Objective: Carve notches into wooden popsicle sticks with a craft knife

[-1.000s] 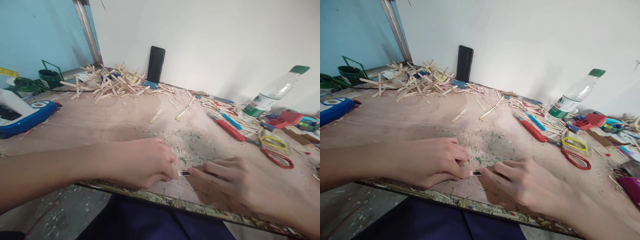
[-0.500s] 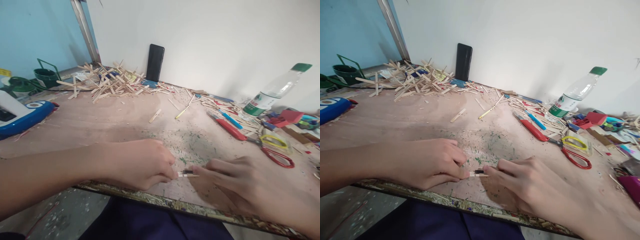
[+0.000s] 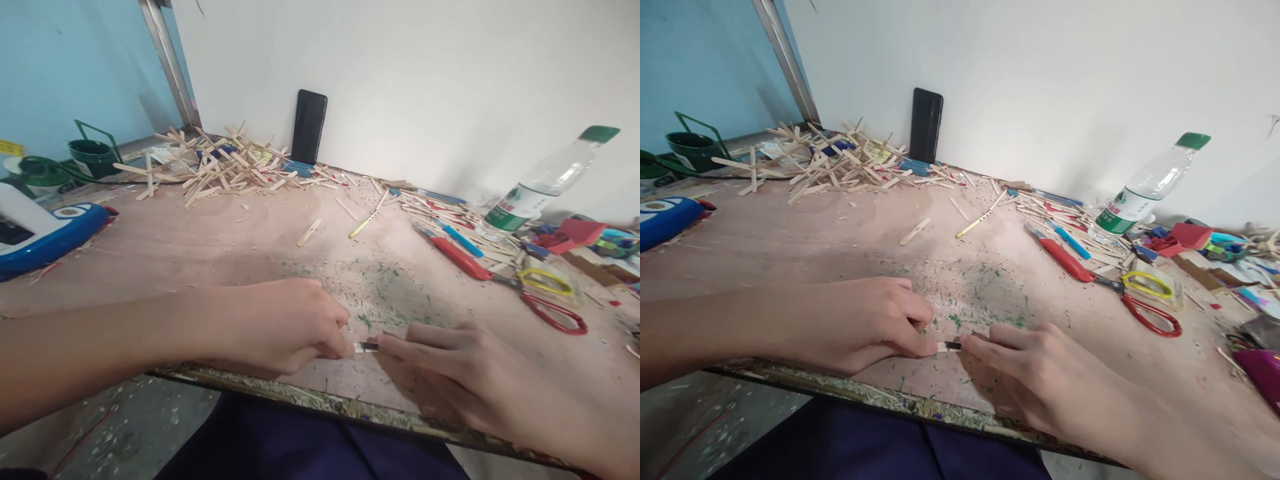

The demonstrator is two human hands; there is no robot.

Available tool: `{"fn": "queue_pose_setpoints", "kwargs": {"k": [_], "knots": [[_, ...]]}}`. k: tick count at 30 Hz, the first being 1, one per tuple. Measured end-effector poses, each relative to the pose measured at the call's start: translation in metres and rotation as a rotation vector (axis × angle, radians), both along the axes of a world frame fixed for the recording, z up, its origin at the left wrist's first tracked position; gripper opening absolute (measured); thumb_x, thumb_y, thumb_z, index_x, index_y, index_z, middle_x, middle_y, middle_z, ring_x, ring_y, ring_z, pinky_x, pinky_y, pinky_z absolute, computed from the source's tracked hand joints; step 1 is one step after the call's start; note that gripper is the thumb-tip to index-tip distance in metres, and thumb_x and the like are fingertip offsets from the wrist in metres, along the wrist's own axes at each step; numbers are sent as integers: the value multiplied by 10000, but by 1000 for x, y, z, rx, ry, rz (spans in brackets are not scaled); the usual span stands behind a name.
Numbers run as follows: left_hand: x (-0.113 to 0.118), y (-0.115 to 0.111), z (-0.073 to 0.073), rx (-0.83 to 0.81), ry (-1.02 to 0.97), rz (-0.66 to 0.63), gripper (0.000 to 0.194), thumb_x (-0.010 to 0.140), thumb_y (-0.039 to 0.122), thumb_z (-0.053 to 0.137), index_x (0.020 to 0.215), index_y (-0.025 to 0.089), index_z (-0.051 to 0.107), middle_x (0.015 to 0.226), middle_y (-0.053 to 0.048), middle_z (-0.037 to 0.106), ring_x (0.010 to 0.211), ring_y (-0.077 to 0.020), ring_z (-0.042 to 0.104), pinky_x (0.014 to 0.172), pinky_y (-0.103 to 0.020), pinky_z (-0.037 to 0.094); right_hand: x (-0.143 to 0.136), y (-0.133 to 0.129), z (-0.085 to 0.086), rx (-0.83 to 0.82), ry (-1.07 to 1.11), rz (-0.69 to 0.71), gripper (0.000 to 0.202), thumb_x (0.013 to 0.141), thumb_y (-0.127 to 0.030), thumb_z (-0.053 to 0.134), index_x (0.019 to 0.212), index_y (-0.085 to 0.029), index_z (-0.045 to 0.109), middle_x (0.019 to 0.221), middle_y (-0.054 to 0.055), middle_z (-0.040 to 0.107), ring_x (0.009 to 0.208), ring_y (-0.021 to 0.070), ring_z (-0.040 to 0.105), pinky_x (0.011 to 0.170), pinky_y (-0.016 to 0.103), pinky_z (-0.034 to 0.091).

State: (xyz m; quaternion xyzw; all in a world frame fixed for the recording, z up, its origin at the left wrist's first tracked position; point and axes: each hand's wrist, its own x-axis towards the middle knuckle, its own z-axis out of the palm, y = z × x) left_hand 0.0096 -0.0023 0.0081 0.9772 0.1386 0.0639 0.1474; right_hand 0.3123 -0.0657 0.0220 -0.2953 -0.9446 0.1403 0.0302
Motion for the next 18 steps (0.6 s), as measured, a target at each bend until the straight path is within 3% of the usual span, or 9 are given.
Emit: {"fn": "queue_pose_setpoints", "kwargs": {"k": [3, 9, 14, 18], "knots": [[1, 1, 3, -65, 109, -79, 219, 1000, 47, 721, 920, 231, 809, 884, 9, 742, 816, -191, 714, 775, -366, 437, -7, -1, 4, -84, 25, -53, 375, 1119, -95, 514, 1394, -192, 750, 985, 43, 788, 774, 161, 750, 646, 270, 551], [-1, 1, 4, -27, 72, -89, 223, 977, 29, 705, 885, 226, 755, 890, 10, 739, 800, -193, 691, 769, -381, 423, -23, 0, 19, -151, 131, -125, 372, 1144, -107, 454, 1156, -213, 810, 843, 6, 777, 673, 152, 722, 622, 246, 547], [1, 1, 3, -15, 114, -112, 200, 981, 28, 714, 891, 204, 744, 925, 10, 753, 853, -183, 727, 793, -395, 426, -21, -1, 16, -248, 177, -223, 339, 1134, -128, 499, 1146, -231, 822, 868, -4, 818, 748, 159, 765, 660, 236, 563], [2, 0, 1, -14, 84, -123, 185, 971, 42, 742, 912, 217, 747, 943, 7, 779, 885, -196, 746, 820, -393, 438, -21, -2, 11, -321, 229, -236, 356, 1160, -185, 451, 1042, -221, 785, 774, 13, 750, 669, 162, 702, 607, 251, 525]]}}
